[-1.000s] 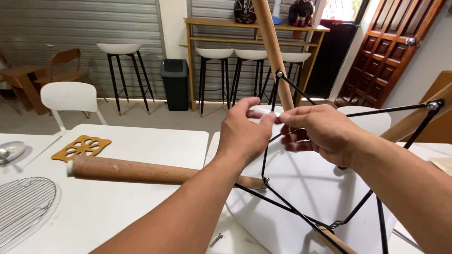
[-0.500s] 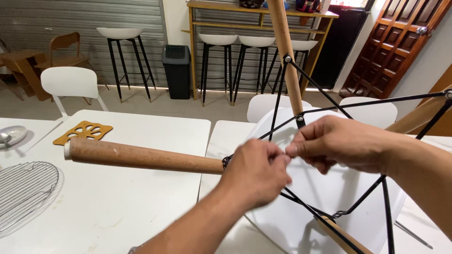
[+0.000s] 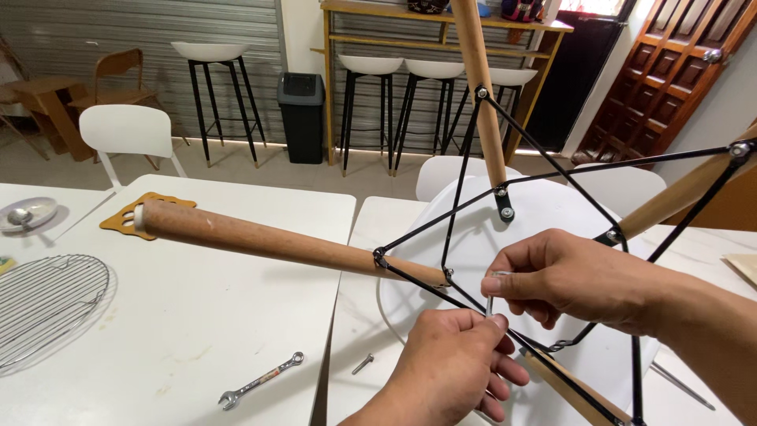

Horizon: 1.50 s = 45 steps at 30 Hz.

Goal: The person disassembles a white chair with wooden legs and a metal frame. They flip the chair upside down, then use a wrench and Allen key to loosen and remove bolts and screws from the leg joints, detaching the legs from the seat.

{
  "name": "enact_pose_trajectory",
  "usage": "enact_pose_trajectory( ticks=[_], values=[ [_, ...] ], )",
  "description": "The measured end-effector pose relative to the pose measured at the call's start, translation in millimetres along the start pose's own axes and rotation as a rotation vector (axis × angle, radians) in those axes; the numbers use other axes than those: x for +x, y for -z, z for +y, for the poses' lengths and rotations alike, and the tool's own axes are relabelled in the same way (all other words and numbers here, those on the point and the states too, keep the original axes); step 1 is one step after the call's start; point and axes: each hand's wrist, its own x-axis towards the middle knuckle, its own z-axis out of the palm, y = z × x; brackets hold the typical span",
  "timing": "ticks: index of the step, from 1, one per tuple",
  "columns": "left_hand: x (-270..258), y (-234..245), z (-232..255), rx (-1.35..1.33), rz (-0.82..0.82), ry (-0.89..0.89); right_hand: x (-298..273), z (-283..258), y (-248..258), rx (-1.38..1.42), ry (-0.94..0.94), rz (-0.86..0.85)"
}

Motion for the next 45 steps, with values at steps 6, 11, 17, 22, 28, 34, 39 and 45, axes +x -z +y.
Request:
enact_pose_trajectory(
  ticks=[6, 11, 17, 22, 28, 34, 39, 45],
  values=[
    [-3.4, -4.5, -3.0, 0.361, 0.195, -0.286, 2.1, 2.3, 13.3, -0.089, 0.013, 0.064],
    [-1.5, -11.2, -39.7, 1.011, 0.150, -1.206, 3.8, -1.0, 30.6, 0.037, 0.082, 0.179],
    [18.9, -36.5, -82.6, 1.031, -0.024, -1.216, -5.4, -7.3, 42.1, 0.071, 0.075, 0.335],
    [24.7, -34.2, -88.0, 1.097, 0.002, -1.214, -5.4, 3.5, 33.5, 0.201, 0.079, 0.278],
    [18.4, 10.8, -84.3, 0.448, 0.063, -0.589, -3.1, 7.2, 8.4, 0.195, 0.274, -0.138],
    [-5.3, 82.8, -81.5, 0.299, 0.642, -0.235, 22.6, -5.2, -3.0, -0.156, 0.186, -0.183],
    [-4.1, 108.0, -64.3, 0.401, 0.660, -0.205, 59.1, -18.2, 20.8, -0.460, 0.024, 0.227],
    [47.6, 99.8, -33.4, 0.420, 0.463, -0.085, 93.8, -4.4, 13.7, -0.745, -0.009, 0.191]
  ],
)
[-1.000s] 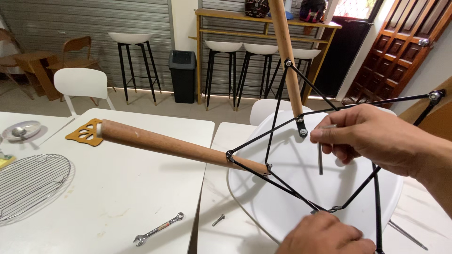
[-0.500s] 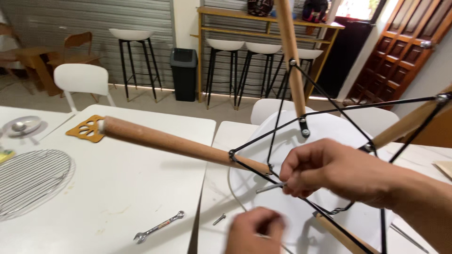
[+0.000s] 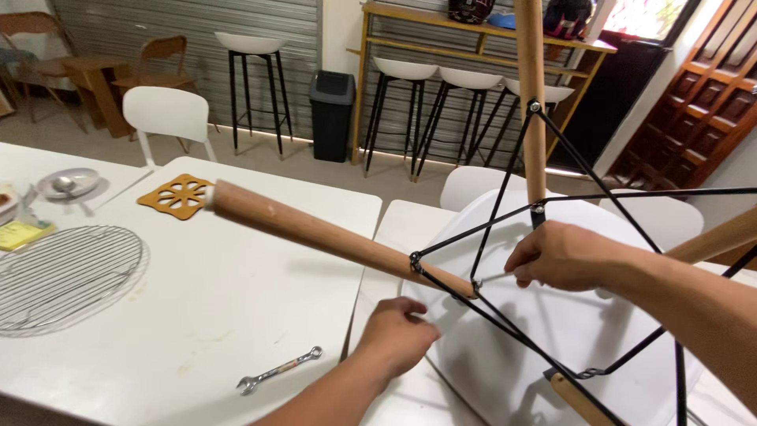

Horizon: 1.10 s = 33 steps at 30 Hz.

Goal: The person disassembles a white chair with wooden legs and a metal frame. They flip the chair upside down, then use a wrench and Allen key to loosen and remove bolts and screws from the leg joints, detaching the legs from the seat.

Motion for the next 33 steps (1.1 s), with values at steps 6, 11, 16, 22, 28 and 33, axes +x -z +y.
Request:
enact_pose_trajectory(
  ticks=[6, 11, 16, 22, 28, 33],
  values=[
    [32.4, -26.7, 28.8, 0.039, -0.168, -0.103, 0.7, 0.0, -3.7, 0.154, -0.017, -0.045],
    [41.9, -30.5, 27.7, -0.125, -0.120, -0.093, 2.3, 0.3, -4.2, 0.313, -0.061, -0.084],
    [43.3, -37.5, 23.7, -0.083, -0.100, 0.023, 5.5, 5.2, -10.6, 0.363, -0.099, -0.120],
    [47.0, -51.6, 15.8, -0.018, 0.041, -0.057, 7.3, 4.7, -13.0, 0.400, -0.124, -0.137],
    [44.5, -55.5, 21.2, -0.047, 0.106, -0.111, 1.7, -2.9, -4.1, 0.090, 0.009, -0.055],
    [41.2, -55.8, 31.3, -0.163, -0.027, 0.191, 3.3, 3.0, -6.5, -0.027, 0.124, 0.016]
  ],
)
